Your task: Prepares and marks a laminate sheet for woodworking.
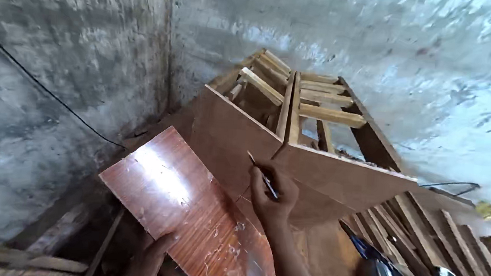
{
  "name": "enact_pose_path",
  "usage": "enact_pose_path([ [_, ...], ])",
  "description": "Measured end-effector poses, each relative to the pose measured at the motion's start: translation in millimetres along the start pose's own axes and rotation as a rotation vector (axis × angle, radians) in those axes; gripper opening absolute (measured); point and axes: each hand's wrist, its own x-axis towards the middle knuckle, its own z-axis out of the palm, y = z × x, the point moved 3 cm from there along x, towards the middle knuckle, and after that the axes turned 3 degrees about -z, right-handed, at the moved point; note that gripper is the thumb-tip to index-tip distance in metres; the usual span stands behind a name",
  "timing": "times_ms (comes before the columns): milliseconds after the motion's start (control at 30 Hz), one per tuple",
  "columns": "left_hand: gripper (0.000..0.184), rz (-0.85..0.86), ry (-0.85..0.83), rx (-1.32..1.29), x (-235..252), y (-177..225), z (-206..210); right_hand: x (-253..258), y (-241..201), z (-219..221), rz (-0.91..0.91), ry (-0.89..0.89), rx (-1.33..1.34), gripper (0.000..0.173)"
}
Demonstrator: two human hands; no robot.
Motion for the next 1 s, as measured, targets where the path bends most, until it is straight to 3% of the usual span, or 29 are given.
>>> enact_pose_path([
  [167, 0.053, 0.063, 0.029, -0.005, 22.5, 6.7, -23.1, 25.7, 30.9, 43.8, -0.059, -0.030, -0.158, 0.016],
  [400, 0.046, 0.095, -0.103, 0.030, 46.2, 12.4, -25.2, 22.0, 31.4, 33.9, -0.060, -0.013, -0.259, 0.014],
  [567, 0.050, 0.048, -0.190, 0.074, 49.1, 14.3, -2.2, -3.8, 15.6, 7.3, 0.160, -0.058, 0.067, 0.011],
  [767, 0.036, -0.027, -0.307, 0.066, 36.5, 2.8, 24.7, -44.1, -10.2, -10.2, 0.299, -0.100, 0.422, 0.007],
  [1000, 0.041, -0.099, -0.364, 0.032, -3.7, -7.6, 56.8, -66.8, -8.7, -96.0, 0.492, 0.151, 0.704, 0.005],
])
